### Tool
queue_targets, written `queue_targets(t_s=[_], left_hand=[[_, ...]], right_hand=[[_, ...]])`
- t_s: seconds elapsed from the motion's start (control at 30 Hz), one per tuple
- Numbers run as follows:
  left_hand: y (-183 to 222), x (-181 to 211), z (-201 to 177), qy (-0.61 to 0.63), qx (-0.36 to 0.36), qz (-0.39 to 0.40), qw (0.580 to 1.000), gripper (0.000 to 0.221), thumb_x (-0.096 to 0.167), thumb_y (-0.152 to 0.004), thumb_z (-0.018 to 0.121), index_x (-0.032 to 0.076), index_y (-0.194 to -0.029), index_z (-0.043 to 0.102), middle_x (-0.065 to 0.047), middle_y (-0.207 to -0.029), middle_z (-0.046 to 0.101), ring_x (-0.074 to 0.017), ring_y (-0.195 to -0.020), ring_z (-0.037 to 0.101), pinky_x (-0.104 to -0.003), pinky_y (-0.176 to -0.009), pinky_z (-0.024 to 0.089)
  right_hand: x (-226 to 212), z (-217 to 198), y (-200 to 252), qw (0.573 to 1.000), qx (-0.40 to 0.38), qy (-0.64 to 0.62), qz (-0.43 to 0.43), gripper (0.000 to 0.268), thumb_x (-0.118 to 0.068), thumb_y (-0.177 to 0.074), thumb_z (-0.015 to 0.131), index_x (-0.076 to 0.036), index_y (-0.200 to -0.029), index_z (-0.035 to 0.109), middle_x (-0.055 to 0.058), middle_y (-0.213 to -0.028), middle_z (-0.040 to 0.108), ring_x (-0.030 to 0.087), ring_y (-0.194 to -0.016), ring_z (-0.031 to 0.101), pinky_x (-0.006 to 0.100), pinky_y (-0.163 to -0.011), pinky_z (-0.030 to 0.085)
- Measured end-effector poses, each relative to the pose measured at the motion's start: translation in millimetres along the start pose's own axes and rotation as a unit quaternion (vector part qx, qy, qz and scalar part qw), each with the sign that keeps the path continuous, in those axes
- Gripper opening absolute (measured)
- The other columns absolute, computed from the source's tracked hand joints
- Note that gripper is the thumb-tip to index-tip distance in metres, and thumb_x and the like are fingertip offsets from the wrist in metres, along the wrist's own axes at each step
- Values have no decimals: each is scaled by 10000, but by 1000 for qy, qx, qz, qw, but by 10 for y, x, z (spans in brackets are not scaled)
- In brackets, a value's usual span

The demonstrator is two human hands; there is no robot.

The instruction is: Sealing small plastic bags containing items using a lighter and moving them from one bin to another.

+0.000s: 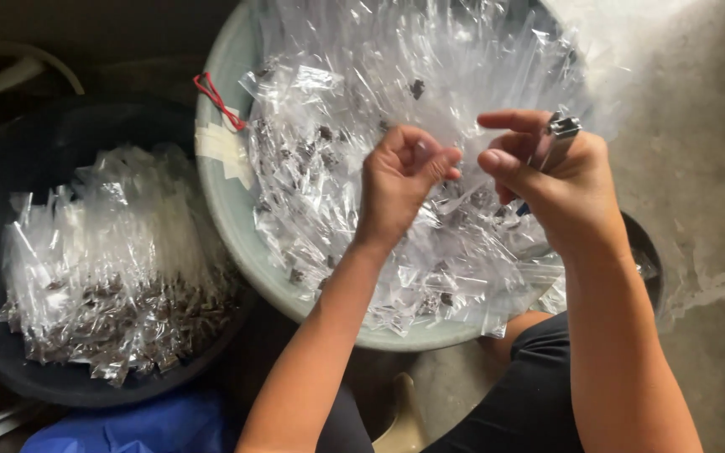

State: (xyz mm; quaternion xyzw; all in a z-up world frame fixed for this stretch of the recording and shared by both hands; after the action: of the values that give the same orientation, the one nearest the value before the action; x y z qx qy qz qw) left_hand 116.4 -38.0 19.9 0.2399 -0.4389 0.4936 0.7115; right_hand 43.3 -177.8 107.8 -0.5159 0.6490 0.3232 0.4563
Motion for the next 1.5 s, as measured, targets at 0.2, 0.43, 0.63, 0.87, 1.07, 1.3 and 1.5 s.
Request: queue_targets(t_s=[0.2, 0.43, 0.63, 0.87, 1.07, 1.3, 1.5], left_hand=[[261, 336, 106, -77, -52, 37, 995, 214, 164, -918, 732, 154, -832, 537, 57, -741, 515, -75, -710, 518, -222, -677, 487], [636, -228, 334, -9, -183, -54, 982, 408, -14, -1050, 555, 86, -1401, 374, -173, -1276, 548, -254, -1053, 623, -258, -835, 651], [545, -966, 344, -412, -254, -196, 853, 93, 71, -981, 653, 59, -1060, 605, -68, -926, 645, -156, -696, 625, -244, -614, 604], [-934, -2000, -676, -356, 168, -126, 911, 598, 225, -845, 714, 22, -1371, 512, -181, -1301, 647, -313, -1154, 673, -432, -946, 547], [-919, -2083, -565, -333, 219, -197, 896, 348, 195, -773, 817, 152, -639, 499, 60, -577, 500, -102, -581, 457, -304, -532, 428], [-575, -815, -253, -187, 155, 55, 969, 109, 239, -894, 747, 135, -908, 717, -4, -883, 753, -142, -874, 708, -298, -833, 600], [-199, 177, 101, -104, 36, 84, 990, 114, 175, -936, 728, 140, -960, 622, 7, -905, 694, -110, -849, 684, -238, -816, 591]], right_hand=[[55, 240, -16, 990, -36, -126, 48, 230, -117, -916, 747, -27, -794, 574, 178, -1058, 675, 115, -569, 563, 226, -555, 480], [261, -14, 36, 985, 10, -163, 55, 41, -33, -970, 720, -48, -950, 688, 76, -1009, 687, 81, -675, 612, 172, -602, 527], [526, -1121, 341, 963, 203, -176, -8, 225, -95, -1069, 772, -221, -1087, 586, 34, -1100, 628, 91, -748, 564, 250, -662, 524], [305, -1072, 315, 970, 172, -170, -20, 197, -198, -980, 814, -160, -1007, 623, 41, -921, 598, 80, -702, 548, 228, -617, 495], [396, -1092, 311, 970, 179, -165, -16, 176, -136, -1014, 784, -152, -1041, 610, 47, -914, 615, 85, -704, 590, 244, -640, 563], [315, -753, 197, 984, 115, -138, -5, 113, -89, -995, 768, -96, -1054, 672, 22, -831, 660, 75, -650, 645, 185, -616, 585], [26, -208, 33, 995, 31, -96, 18, 249, -75, -959, 740, 10, -1180, 662, 48, -788, 642, 87, -617, 617, 181, -561, 540]])
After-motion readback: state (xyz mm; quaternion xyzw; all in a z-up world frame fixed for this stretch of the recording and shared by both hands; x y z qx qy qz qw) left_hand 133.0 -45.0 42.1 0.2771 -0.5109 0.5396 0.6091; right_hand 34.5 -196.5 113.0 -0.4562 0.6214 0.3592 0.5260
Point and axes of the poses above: each hand's wrist, its own y-axis away from the middle knuckle, its own z-axis out of the palm, x = y × z, the point moved 8 cm from there along -y, towards the middle knuckle
